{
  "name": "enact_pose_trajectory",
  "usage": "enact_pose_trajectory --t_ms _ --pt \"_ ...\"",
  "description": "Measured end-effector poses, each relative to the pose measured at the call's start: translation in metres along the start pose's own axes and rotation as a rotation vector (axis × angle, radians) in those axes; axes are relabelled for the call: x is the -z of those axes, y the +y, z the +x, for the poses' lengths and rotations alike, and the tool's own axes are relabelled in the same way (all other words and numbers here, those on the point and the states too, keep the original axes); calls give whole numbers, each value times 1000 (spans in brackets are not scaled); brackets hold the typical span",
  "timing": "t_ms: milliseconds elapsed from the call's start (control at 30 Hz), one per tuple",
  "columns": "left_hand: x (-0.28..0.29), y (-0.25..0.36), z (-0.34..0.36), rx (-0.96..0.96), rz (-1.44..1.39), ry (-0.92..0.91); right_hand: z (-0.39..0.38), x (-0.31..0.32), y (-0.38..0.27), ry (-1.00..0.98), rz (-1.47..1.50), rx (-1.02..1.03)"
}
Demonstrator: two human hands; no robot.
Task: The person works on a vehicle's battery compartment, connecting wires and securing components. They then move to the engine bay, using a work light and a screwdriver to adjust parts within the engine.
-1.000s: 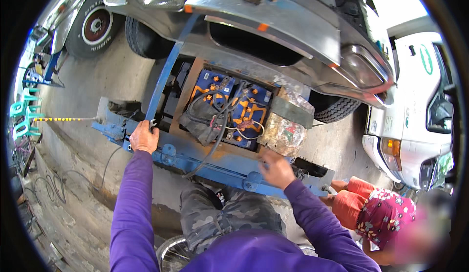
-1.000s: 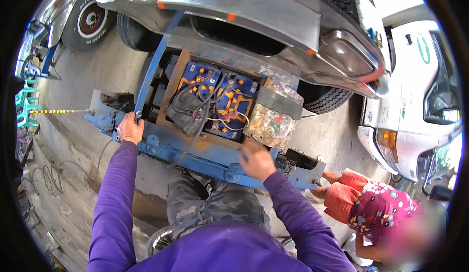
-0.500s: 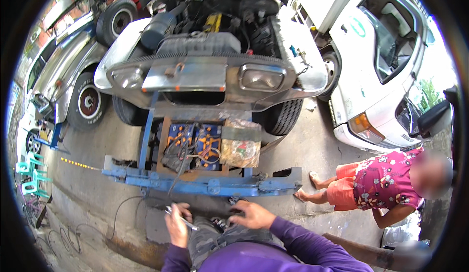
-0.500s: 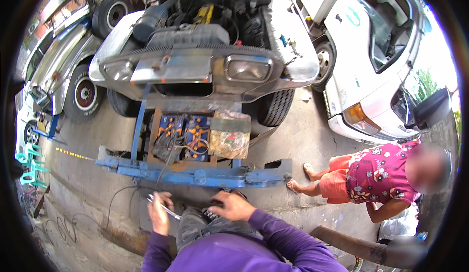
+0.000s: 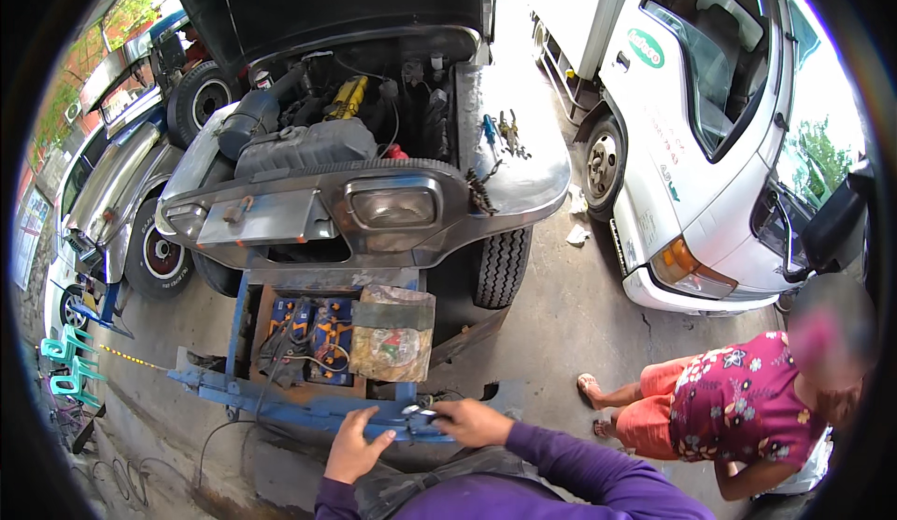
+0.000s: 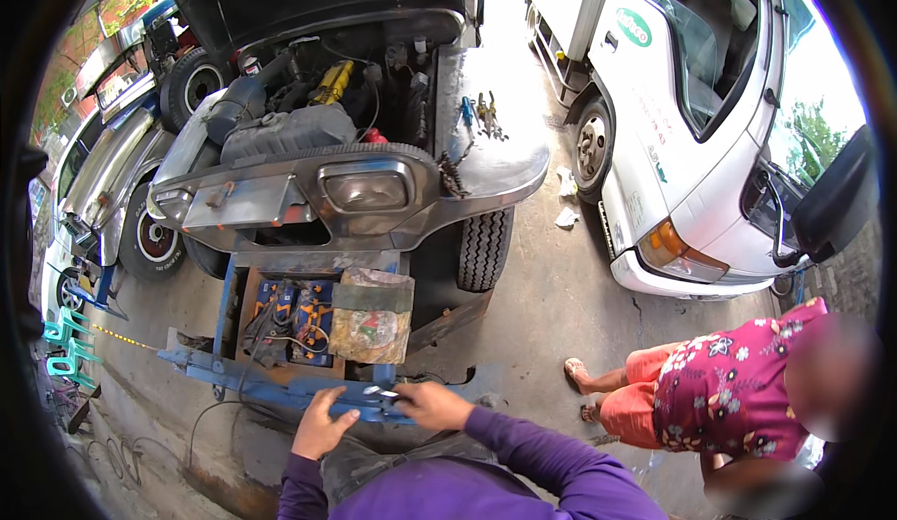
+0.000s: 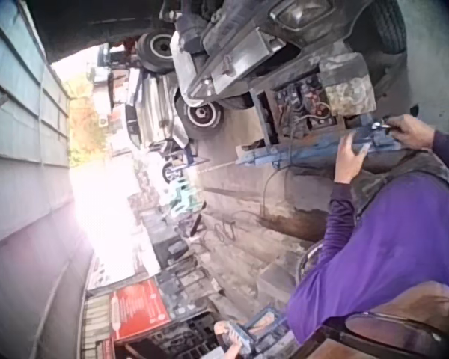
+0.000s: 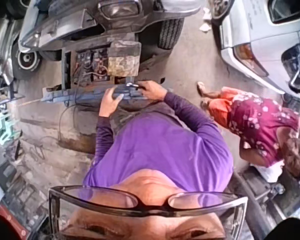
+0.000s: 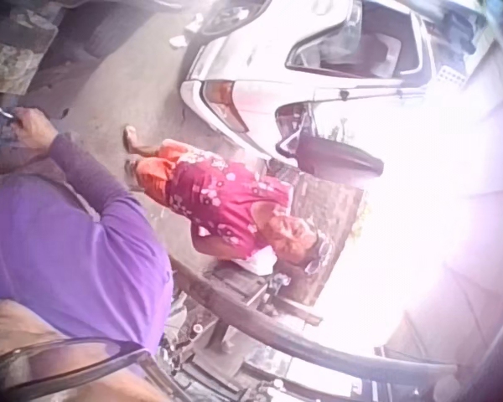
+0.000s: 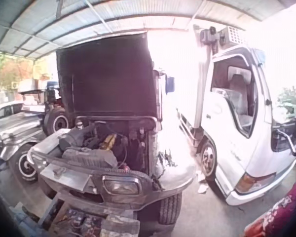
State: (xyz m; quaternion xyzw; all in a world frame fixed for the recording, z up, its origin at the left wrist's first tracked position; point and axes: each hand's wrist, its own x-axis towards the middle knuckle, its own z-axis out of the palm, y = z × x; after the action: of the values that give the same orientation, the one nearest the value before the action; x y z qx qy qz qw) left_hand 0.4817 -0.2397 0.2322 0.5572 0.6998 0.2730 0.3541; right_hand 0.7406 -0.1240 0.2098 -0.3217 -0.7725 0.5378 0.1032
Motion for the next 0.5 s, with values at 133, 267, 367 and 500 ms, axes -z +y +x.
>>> enact_pose_trajectory --t_ms 133,267,367,500 --pt "-61 31 2 17 166 -104 -51 87 75 90 -197 -195" --pt "-108 56 0 34 17 -331 -66 136 121 130 -338 -440" --pt "-132 64 5 15 81 -354 -66 144 136 212 -197 -451" --pt "-139 63 21 -105 69 -303 -66 122 131 204 -165 -459"
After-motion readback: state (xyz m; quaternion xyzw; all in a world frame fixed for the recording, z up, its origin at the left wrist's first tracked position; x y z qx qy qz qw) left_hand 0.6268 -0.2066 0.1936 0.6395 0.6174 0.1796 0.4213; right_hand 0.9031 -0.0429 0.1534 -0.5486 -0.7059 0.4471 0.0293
